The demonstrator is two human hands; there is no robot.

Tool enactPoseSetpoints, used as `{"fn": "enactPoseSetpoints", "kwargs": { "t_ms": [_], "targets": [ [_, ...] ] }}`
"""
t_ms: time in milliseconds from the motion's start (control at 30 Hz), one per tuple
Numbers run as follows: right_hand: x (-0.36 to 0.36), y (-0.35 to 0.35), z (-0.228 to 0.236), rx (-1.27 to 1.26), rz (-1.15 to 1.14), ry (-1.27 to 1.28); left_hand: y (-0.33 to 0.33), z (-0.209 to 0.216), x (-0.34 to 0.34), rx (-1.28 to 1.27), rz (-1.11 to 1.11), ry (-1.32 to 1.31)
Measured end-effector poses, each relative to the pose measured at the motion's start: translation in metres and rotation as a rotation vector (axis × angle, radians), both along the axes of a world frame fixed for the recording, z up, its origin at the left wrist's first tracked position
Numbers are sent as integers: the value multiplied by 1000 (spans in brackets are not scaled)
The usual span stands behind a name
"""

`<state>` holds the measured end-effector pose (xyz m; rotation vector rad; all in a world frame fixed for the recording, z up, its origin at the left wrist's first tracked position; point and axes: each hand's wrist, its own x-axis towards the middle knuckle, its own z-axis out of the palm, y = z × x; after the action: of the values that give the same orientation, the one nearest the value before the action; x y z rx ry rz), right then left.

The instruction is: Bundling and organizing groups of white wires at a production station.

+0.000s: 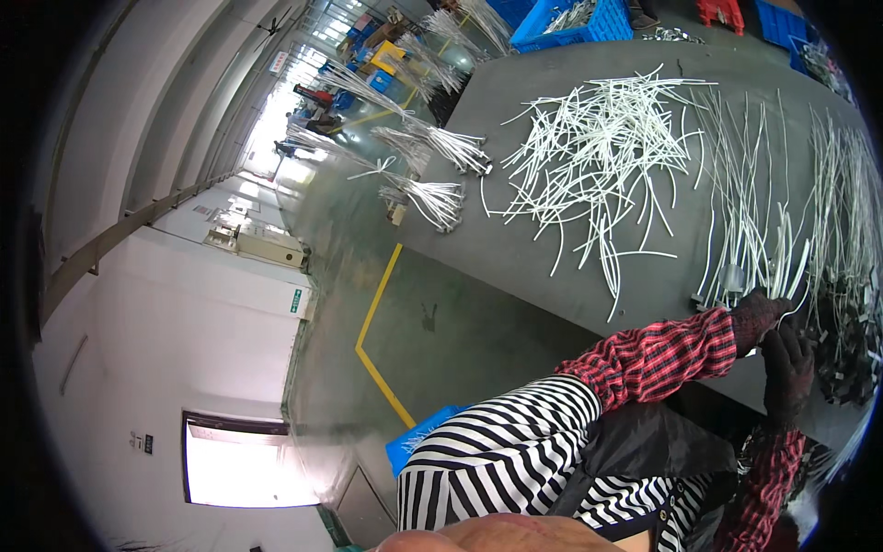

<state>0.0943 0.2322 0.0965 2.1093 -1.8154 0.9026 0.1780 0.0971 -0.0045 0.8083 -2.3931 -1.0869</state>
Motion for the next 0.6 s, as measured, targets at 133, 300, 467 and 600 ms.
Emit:
{"fn": "enactPoseSetpoints", "kwargs": {
  "t_ms": [133, 300, 467, 600],
  "targets": [
    [3, 16, -18, 442, -10, -644, 6, -11, -17, 308, 52, 139],
    [32, 44, -58, 196, -83, -525, 32, -28, -52, 807, 442, 98],
    [60, 100, -67, 165, -455, -816, 67, -88, -104, 1288, 603, 36],
    [63, 132, -64, 246, -511, -965, 82, -128, -136, 1177, 793, 294]
  ]
}}
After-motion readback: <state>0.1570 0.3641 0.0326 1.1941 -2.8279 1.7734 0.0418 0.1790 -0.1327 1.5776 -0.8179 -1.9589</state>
